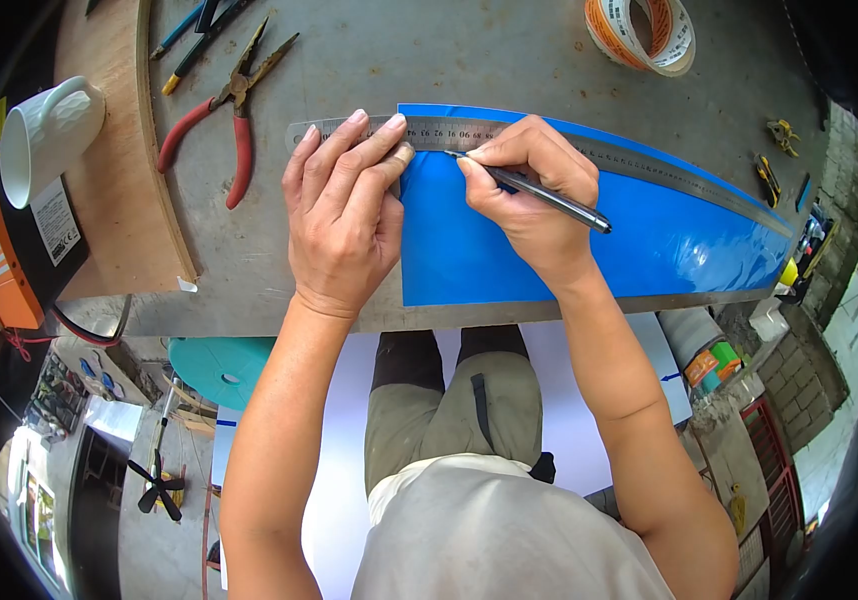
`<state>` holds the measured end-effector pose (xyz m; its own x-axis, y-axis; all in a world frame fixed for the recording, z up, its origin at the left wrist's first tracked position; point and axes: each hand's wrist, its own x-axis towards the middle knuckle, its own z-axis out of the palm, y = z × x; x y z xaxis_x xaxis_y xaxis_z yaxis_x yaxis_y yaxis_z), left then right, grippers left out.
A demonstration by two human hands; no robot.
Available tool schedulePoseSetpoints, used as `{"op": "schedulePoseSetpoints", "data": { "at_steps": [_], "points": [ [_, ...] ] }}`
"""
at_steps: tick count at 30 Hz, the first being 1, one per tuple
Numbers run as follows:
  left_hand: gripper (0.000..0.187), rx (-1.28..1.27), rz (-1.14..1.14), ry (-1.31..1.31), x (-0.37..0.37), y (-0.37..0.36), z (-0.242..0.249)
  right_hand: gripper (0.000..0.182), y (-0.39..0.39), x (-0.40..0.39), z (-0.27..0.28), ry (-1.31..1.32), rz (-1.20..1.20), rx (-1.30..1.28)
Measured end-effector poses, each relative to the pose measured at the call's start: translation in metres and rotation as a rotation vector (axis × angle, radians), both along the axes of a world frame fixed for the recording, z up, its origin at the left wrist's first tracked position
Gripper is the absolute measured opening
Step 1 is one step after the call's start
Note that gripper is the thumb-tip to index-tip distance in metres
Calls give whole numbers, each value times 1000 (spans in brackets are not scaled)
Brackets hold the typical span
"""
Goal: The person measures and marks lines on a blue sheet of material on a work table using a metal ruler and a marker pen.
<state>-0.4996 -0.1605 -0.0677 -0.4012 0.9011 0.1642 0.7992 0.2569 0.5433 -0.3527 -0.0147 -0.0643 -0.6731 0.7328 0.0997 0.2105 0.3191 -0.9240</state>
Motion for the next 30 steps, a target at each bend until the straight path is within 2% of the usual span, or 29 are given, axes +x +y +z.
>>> {"op": "schedulePoseSetpoints", "data": {
  "at_steps": [14, 16, 17, 19, 23, 25, 30],
  "points": [
    [29, -1, -3, 2, -1, 0, 1, 13, 1, 2, 1, -10, -6, -39],
    [30, -10, -6, 0, -1, -1, 1, 12, 1, 4, 1, 32, -71, -255],
    [30, -11, -6, 0, -1, -1, 1, 12, 2, 4, 3, 31, -71, -255],
    [30, -12, -9, -3, -1, -1, 2, 11, 4, 4, 8, 58, -116, -444],
    [30, -5, -13, -6, 0, 0, 1, 11, 4, 6, 10, 35, -121, -477],
    [31, 10, -4, -14, -1, -1, 0, 12, 4, 7, 10, 24, -99, -369],
    [31, 30, 1, -39, 0, -1, 1, 12, 4, 7, 12, 13, -110, -348]
  ]
}}
